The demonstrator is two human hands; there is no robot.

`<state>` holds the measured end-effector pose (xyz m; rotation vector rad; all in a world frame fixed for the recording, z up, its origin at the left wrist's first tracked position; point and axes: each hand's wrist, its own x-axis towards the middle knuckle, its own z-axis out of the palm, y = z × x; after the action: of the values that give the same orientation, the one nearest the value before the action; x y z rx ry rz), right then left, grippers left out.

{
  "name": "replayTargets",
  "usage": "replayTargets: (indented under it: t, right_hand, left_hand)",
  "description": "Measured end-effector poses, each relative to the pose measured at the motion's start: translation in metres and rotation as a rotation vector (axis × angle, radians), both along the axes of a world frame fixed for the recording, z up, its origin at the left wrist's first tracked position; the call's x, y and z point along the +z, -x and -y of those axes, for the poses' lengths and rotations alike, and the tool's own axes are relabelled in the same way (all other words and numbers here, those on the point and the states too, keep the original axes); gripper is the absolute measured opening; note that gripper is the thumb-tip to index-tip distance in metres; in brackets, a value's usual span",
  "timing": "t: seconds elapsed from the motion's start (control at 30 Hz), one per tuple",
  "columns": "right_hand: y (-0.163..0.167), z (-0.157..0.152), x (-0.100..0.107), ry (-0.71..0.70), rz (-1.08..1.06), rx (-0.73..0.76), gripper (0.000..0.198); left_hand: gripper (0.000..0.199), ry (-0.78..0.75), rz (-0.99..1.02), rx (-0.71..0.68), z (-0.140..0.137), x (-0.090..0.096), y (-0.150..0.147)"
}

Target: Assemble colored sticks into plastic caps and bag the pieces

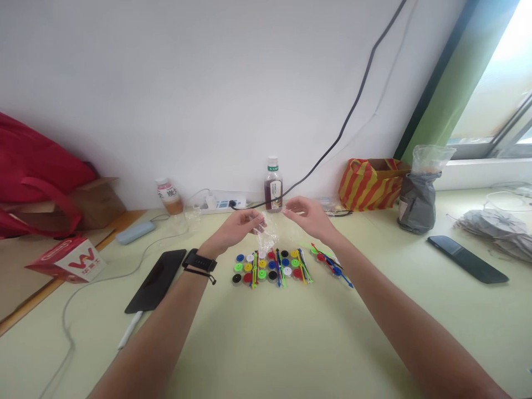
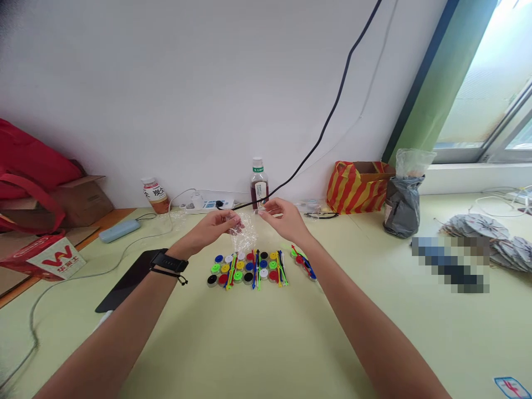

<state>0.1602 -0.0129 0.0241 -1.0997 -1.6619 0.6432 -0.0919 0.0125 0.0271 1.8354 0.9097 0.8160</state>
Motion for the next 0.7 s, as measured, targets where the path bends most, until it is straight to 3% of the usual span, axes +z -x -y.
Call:
replayTargets:
  t: [0.13, 0.33, 0.43, 0.57, 0.7]
  right_hand:
    - [-0.003, -0.005, -0.011, 0.22, 0.001, -0.11, 0.03]
    - [-0.011, -0.007, -0.013, 0.504, -0.273, 0.076, 0.033]
    - [-0.015, -0.01, -0.011, 0.507, -0.354, 0.1, 0.036]
    - [-0.017, -0.014, -0.012, 0.387, -0.399, 0.009, 0.041]
    - [-0.016, -0.014, -0.01, 0.349, -0.397, -0.049, 0.029]
  left_hand:
    - [0.041, 0.024, 0.025, -0.052, 0.006, 0.009, 0.001]
    - [0.039, 0.011, 0.035, -0.036, 0.007, 0.012, 0.004]
    - [0.04, -0.01, 0.028, -0.018, 0.001, 0.009, 0.006]
    - [0.042, -0.098, -0.02, 0.091, -0.007, 0.003, 0.01]
    - [0.045, -0.137, -0.052, 0.131, -0.008, 0.002, 0.01]
